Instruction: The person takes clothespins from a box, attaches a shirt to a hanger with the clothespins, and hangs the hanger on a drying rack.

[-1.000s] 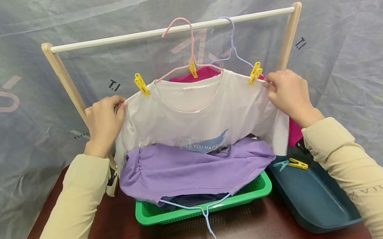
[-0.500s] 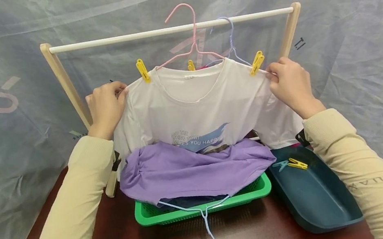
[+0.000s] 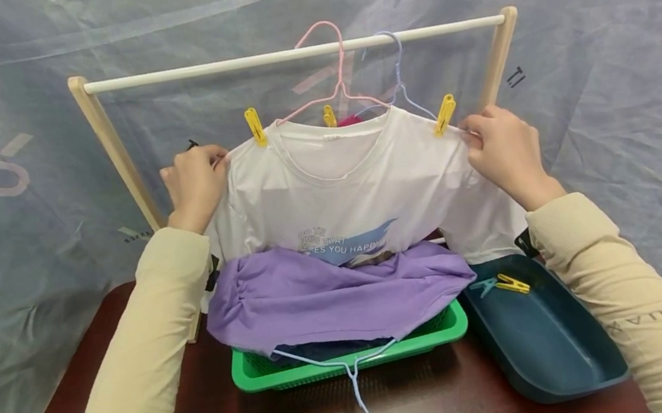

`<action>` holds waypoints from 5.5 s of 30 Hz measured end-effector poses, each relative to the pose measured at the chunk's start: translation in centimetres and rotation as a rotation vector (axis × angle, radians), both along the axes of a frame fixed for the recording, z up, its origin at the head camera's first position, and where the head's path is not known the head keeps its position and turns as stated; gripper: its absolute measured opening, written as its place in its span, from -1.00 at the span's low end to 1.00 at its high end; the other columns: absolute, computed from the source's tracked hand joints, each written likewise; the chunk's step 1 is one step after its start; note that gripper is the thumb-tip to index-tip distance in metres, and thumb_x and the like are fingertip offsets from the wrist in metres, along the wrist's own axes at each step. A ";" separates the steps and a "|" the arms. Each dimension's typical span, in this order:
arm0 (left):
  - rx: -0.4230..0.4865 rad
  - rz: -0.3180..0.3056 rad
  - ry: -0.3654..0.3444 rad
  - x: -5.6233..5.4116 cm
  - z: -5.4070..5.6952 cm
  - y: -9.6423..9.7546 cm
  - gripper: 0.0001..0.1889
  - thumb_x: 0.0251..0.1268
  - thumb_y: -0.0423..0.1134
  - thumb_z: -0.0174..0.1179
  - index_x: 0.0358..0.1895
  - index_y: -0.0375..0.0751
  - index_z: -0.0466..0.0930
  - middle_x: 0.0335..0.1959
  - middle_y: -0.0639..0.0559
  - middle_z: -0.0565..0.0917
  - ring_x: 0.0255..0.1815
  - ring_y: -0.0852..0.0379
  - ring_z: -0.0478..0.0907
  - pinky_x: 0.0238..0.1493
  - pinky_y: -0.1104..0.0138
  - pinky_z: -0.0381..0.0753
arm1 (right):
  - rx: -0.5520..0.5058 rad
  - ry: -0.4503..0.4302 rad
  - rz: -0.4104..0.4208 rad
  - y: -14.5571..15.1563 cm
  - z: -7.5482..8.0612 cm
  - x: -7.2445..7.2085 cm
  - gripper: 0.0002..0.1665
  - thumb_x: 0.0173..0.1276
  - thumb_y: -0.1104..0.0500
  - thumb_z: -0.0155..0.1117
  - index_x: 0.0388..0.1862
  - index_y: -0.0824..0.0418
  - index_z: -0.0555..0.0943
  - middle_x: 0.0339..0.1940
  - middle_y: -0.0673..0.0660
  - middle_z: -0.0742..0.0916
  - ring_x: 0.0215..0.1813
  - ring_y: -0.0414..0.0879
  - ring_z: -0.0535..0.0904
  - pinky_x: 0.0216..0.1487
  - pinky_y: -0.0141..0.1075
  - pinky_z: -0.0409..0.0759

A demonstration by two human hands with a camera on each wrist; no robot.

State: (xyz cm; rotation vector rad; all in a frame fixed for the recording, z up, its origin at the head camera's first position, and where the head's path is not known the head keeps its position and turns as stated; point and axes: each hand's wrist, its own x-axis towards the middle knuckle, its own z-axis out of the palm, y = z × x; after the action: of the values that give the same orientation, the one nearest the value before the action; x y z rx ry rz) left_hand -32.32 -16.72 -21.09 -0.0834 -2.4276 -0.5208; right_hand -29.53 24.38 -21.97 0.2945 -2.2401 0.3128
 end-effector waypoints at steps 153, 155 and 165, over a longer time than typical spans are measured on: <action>-0.351 -0.476 0.245 13.9 -16.1 -6.3 -0.86 0.13 -0.23 0.01 -0.33 -0.04 0.57 -0.36 0.19 0.59 -0.34 0.21 0.53 -0.06 0.13 0.28 | 0.274 -0.573 0.021 10.0 -18.4 4.1 -0.61 -0.04 0.17 0.36 -0.22 0.31 0.53 -0.24 0.30 0.61 -0.24 0.24 0.49 -0.40 0.14 0.41; -0.347 -0.470 0.225 13.9 -16.0 -6.3 -0.87 0.10 -0.24 0.04 -0.32 -0.03 0.57 -0.35 0.20 0.59 -0.34 0.21 0.54 -0.05 0.13 0.27 | 0.258 -0.585 0.012 10.0 -18.7 4.0 -0.58 -0.04 0.15 0.37 -0.20 0.33 0.53 -0.24 0.32 0.61 -0.24 0.24 0.49 -0.37 0.16 0.41; -0.352 -0.452 0.185 14.1 -15.9 -6.3 -0.86 0.05 -0.28 0.12 -0.29 -0.01 0.57 -0.33 0.21 0.59 -0.34 0.20 0.55 -0.01 0.11 0.26 | 0.160 -0.575 0.016 10.4 -20.2 4.3 -0.58 -0.06 0.14 0.38 -0.25 0.34 0.51 -0.38 0.31 0.61 -0.33 0.23 0.47 -0.42 0.09 0.41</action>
State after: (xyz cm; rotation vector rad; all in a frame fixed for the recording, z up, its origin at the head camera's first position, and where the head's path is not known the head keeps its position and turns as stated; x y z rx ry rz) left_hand -18.25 -23.03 -36.96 -0.8063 -2.2903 -0.2544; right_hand -25.27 34.74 -42.16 0.3381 -2.8385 0.2475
